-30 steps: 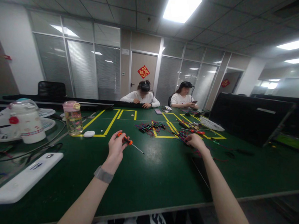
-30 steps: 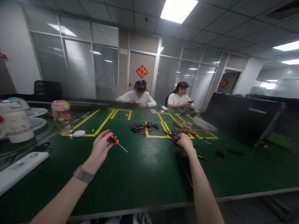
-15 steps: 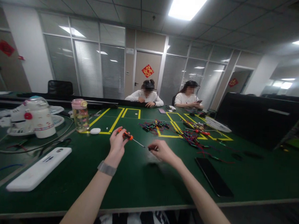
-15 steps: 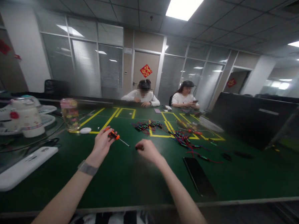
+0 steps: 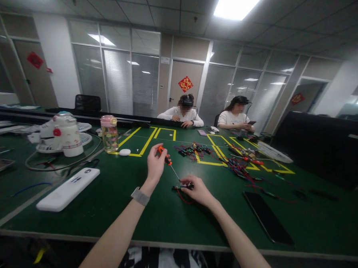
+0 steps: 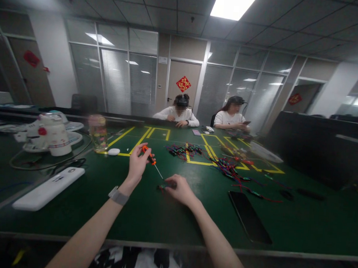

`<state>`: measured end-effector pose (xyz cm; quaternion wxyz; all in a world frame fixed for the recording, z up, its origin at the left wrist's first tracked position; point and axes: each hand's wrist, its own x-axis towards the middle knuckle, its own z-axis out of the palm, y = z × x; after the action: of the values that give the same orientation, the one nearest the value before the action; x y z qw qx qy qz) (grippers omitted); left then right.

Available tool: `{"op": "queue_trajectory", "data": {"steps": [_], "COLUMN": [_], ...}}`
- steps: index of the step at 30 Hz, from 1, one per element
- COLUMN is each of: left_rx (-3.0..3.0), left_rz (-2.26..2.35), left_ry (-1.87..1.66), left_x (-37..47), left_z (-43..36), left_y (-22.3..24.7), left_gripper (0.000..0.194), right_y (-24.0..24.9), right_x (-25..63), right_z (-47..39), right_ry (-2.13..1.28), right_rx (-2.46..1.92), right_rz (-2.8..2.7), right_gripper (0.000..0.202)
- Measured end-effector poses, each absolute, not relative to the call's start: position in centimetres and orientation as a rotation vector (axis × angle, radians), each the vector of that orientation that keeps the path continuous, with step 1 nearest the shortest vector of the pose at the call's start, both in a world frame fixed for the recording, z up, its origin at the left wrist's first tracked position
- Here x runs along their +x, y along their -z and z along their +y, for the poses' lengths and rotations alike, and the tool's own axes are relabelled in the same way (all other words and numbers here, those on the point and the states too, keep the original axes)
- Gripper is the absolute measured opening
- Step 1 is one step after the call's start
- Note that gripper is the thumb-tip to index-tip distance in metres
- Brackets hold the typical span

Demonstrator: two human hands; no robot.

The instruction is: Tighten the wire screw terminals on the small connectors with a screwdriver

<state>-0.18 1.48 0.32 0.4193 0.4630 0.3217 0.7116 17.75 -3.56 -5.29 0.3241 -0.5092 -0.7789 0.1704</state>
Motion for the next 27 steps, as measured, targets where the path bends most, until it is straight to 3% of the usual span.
{"op": "queue_trajectory", "data": {"steps": [7,27], "left_rx": [1.427,1.660], "left_rz": [0.803,0.755], "left_ry": [-1.699,-1.579], "left_x": [0.9,1.6], "left_z": [0.1,-0.6], "left_y": [-0.4,0.4], "left_gripper": [0.031,0.031], "right_y": [6.3,6.2], "right_x": [16.8,16.8], "right_z": [-3.0,-3.1], "right_ry": [-0.439,-0.486], "right_rx": [-1.424,-1.403], "right_rz": [-2.027,-1.989], "right_gripper": [0.011,0.011]}}
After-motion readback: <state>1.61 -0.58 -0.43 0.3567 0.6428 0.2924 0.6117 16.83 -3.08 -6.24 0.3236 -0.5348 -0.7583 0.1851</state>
